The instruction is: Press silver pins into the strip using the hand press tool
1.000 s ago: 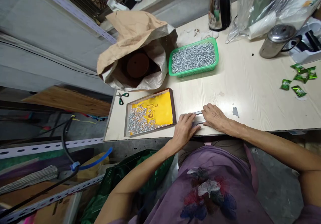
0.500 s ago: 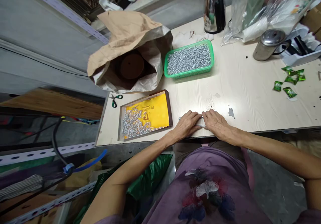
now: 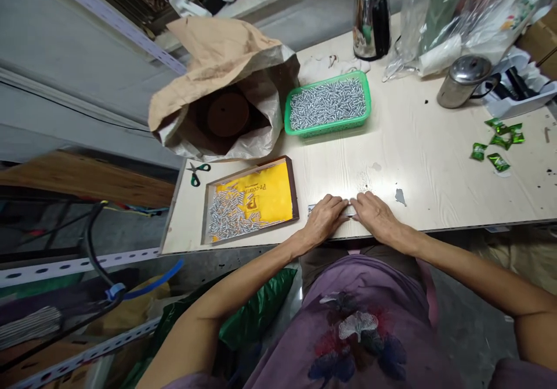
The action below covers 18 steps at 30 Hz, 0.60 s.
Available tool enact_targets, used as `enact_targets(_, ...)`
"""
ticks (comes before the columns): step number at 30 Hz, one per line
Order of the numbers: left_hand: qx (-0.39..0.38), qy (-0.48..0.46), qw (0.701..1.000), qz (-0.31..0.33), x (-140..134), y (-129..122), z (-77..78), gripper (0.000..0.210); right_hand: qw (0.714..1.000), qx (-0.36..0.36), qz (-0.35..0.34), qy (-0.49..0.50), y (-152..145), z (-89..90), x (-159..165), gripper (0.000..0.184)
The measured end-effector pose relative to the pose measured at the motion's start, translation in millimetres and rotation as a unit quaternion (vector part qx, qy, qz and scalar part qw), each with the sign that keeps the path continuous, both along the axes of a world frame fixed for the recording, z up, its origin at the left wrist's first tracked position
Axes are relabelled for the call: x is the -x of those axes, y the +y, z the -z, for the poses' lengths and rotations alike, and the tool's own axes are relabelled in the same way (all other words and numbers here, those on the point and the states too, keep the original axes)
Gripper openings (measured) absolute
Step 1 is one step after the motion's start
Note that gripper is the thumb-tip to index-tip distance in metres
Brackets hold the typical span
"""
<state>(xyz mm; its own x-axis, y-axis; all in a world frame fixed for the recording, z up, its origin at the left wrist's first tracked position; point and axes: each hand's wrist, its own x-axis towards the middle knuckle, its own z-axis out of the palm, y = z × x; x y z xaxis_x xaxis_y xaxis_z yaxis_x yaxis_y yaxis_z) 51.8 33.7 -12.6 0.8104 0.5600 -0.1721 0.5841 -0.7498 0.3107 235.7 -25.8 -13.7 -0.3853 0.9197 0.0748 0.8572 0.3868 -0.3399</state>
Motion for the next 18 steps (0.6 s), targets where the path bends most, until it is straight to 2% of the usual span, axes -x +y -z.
enact_targets(2, -0.024, -0.065, 0.997, -0.028, 4.4, -11.2, 8.5, 0.037, 1.000, 0.021, -0.015, 0.009, 10.9, -6.3, -11.2, 0.032)
enact_targets(4, -0.037, -0.121, 0.991, -0.038, 8.0, -27.0, 18.8, 0.046, 0.999, 0.032, -0.030, -0.004, 22.6, -8.8, -21.3, 0.038)
enact_targets(9, -0.028, -0.147, 0.988, -0.026, 8.1, -58.9, 37.5, 0.048, 0.998, 0.003, -0.023, -0.057, 51.4, 0.8, -28.5, 0.025)
enact_targets(11, -0.024, -0.139, 0.990, -0.024, 6.8, -62.0, 39.0, 0.045, 0.998, -0.009, -0.018, -0.067, 63.5, 1.5, -24.5, 0.023)
enact_targets(14, -0.016, -0.140, 0.990, -0.022, 5.6, -60.3, 36.5, 0.046, 0.996, -0.025, 0.000, -0.089, 78.1, -7.8, -7.2, 0.020)
enact_targets(16, -0.006, -0.144, 0.989, -0.022, 5.0, -59.3, 34.3, 0.048, 0.995, -0.016, -0.045, -0.088, 81.2, -16.4, 14.5, 0.018)
enact_targets(18, 0.016, -0.143, 0.989, -0.028, 4.3, -59.9, 33.7, 0.048, 0.987, 0.016, -0.148, -0.065, 78.0, -21.1, 41.5, 0.015)
